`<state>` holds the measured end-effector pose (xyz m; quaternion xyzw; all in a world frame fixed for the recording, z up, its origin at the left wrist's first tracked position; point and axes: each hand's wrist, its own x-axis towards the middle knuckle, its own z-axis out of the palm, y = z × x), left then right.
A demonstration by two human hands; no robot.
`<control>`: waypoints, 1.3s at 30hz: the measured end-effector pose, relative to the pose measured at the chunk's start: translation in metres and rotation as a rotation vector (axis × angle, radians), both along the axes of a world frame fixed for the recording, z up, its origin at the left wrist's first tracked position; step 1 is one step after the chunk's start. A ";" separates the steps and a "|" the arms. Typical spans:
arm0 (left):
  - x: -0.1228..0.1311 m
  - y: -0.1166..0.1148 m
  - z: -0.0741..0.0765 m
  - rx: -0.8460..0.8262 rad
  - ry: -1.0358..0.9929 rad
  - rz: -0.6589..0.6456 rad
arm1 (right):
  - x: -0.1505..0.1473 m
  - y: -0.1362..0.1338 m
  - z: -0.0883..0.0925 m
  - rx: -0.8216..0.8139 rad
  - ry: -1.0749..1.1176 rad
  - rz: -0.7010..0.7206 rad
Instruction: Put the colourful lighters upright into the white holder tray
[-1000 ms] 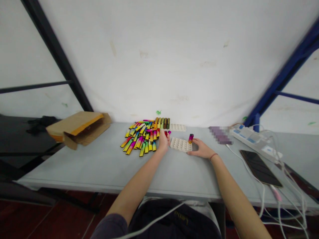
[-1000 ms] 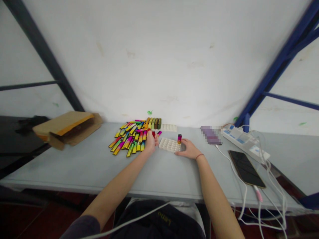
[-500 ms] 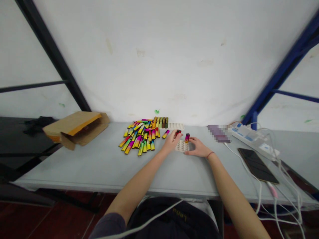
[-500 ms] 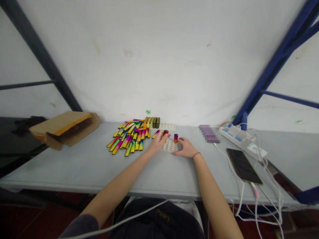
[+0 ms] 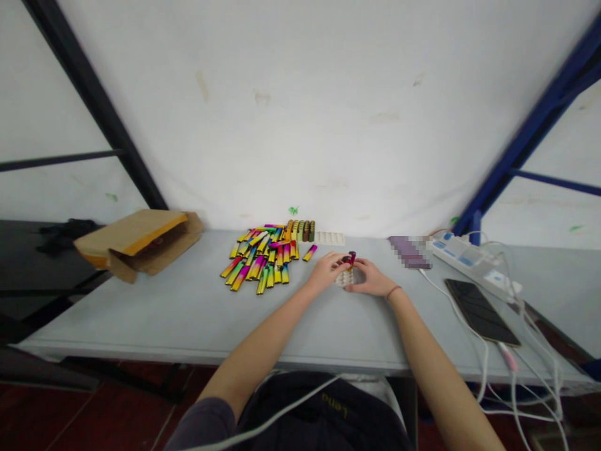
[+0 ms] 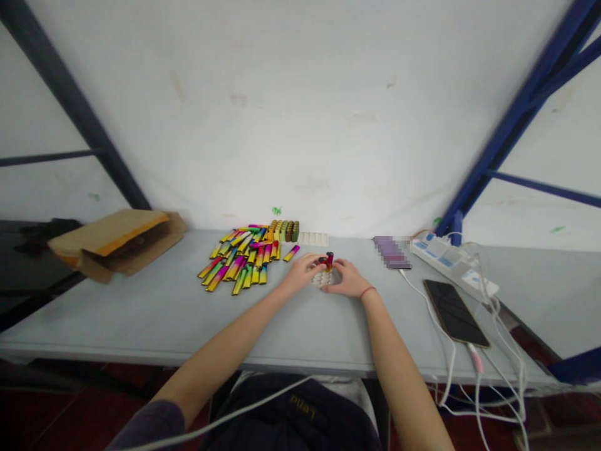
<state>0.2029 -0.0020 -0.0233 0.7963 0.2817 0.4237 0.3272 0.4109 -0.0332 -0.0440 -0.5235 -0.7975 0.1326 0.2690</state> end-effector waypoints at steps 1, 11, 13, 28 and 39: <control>0.001 -0.001 0.000 -0.006 0.006 -0.005 | 0.000 0.000 0.000 -0.002 0.001 -0.001; 0.006 -0.004 0.004 0.044 0.130 0.097 | -0.003 -0.001 0.004 -0.014 0.020 -0.011; 0.005 -0.004 0.005 0.113 0.156 0.093 | -0.002 -0.001 0.003 -0.015 0.041 -0.025; -0.034 0.011 0.018 0.204 0.670 0.682 | -0.006 -0.006 0.012 -0.029 -0.004 -0.021; -0.040 0.004 0.029 0.104 0.770 0.611 | -0.002 -0.006 0.015 -0.066 -0.003 0.001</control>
